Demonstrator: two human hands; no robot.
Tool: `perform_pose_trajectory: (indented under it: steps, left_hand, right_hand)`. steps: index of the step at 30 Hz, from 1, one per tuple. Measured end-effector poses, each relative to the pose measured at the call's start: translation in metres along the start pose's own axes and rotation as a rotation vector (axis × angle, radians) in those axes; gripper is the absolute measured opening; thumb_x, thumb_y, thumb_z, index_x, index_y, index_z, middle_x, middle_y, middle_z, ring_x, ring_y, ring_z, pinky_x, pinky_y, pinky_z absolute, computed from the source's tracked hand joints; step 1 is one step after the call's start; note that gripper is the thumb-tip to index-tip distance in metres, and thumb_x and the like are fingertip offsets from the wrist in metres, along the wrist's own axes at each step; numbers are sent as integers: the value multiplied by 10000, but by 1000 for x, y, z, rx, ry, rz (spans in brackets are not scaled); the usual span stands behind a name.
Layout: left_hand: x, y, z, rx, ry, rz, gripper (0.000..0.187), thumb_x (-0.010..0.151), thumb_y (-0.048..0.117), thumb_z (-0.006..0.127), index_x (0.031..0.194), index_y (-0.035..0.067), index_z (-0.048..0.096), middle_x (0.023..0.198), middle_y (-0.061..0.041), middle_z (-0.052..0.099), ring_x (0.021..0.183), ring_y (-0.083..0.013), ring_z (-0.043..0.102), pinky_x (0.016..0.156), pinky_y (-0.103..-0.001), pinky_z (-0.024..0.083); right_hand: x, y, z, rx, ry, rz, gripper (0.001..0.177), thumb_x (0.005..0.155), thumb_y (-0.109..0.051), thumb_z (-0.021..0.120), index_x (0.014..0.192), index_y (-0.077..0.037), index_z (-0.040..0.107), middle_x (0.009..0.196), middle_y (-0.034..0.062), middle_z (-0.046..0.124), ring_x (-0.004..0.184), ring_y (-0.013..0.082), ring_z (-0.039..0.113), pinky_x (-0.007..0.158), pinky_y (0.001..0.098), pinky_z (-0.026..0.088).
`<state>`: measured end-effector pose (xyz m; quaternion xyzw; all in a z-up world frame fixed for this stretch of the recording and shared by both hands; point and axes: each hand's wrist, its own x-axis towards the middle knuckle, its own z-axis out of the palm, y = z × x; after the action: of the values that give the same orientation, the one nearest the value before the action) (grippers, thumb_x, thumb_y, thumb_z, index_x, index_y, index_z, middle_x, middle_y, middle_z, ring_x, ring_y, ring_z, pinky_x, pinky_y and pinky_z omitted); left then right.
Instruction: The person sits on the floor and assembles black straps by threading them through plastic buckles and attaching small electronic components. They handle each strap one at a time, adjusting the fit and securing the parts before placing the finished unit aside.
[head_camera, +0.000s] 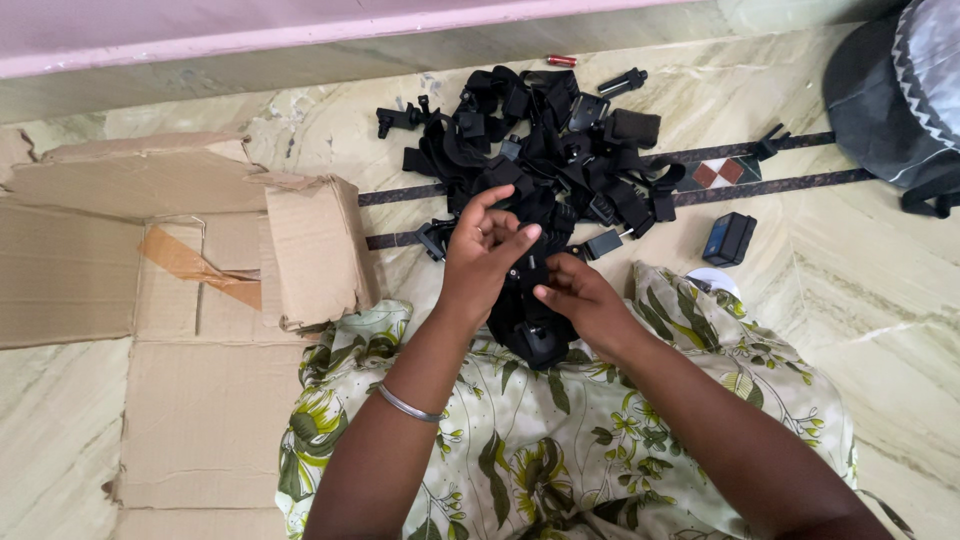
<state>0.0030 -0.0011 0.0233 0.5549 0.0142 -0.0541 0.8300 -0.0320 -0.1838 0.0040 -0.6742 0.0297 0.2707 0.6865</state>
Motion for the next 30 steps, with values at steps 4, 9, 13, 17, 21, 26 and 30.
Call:
perform_pose_trajectory:
  steps: [4, 9, 13, 17, 21, 26, 30]
  left_hand:
    - [1, 1, -4, -96, 19, -126, 574, 959, 165, 667, 1489, 88, 462, 1095, 11, 718, 946, -68, 635, 847, -244, 510]
    - [4, -6, -5, -158, 10, -16, 633, 993, 89, 722, 1555, 51, 435, 1110, -9, 642, 999, -70, 600, 947, -265, 498]
    - [1, -5, -3, -17, -3, -13, 718, 939, 58, 761, 1563, 62, 406, 1063, -57, 640, 948, -97, 588, 890, -287, 497]
    - [2, -14, -11, -52, 16, -63, 655, 988, 142, 640, 1577, 127, 353, 1176, -28, 710, 997, -79, 616, 879, -259, 498]
    - [7, -18, -12, -29, 79, -68, 540, 998, 116, 635, 1512, 102, 471, 1282, 1, 641, 1018, -85, 598, 852, -262, 490]
    - [-14, 75, 12, 38, 269, 309, 274, 1022, 74, 680, 1293, 52, 649, 1226, -52, 655, 1028, -89, 583, 881, -256, 495]
    - [-83, 141, -3, 628, 628, 820, 239, 1030, 81, 679, 1261, 44, 628, 1234, -71, 677, 1088, -137, 645, 961, -273, 518]
  right_hand:
    - [1, -1, -2, 29, 20, -27, 285, 970, -42, 628, 1239, -9, 542, 1051, 55, 654, 997, 120, 601, 878, 270, 484]
    - [1, 0, 0, -27, 58, 22, 309, 964, -48, 639, 1257, -21, 543, 1039, 62, 658, 977, 123, 604, 864, 269, 489]
    - [-1, -2, 1, -17, 19, -14, 296, 969, -48, 632, 1250, -8, 550, 1056, 63, 660, 985, 123, 604, 862, 272, 488]
    - [-1, -6, 0, 19, 30, 19, 282, 968, -51, 621, 1242, -18, 560, 1064, 62, 672, 996, 122, 617, 877, 268, 497]
    - [0, -2, -2, 41, 18, 36, 269, 974, -56, 618, 1236, -28, 568, 1074, 57, 674, 1000, 123, 622, 878, 275, 503]
    - [3, 4, 0, -26, 50, -51, 282, 966, -63, 669, 1228, -32, 569, 1035, 28, 617, 977, 115, 587, 878, 273, 486]
    - [5, 3, -8, -31, 79, -22, 275, 947, -90, 670, 1201, -66, 567, 1003, -8, 616, 965, 86, 591, 852, 259, 483]
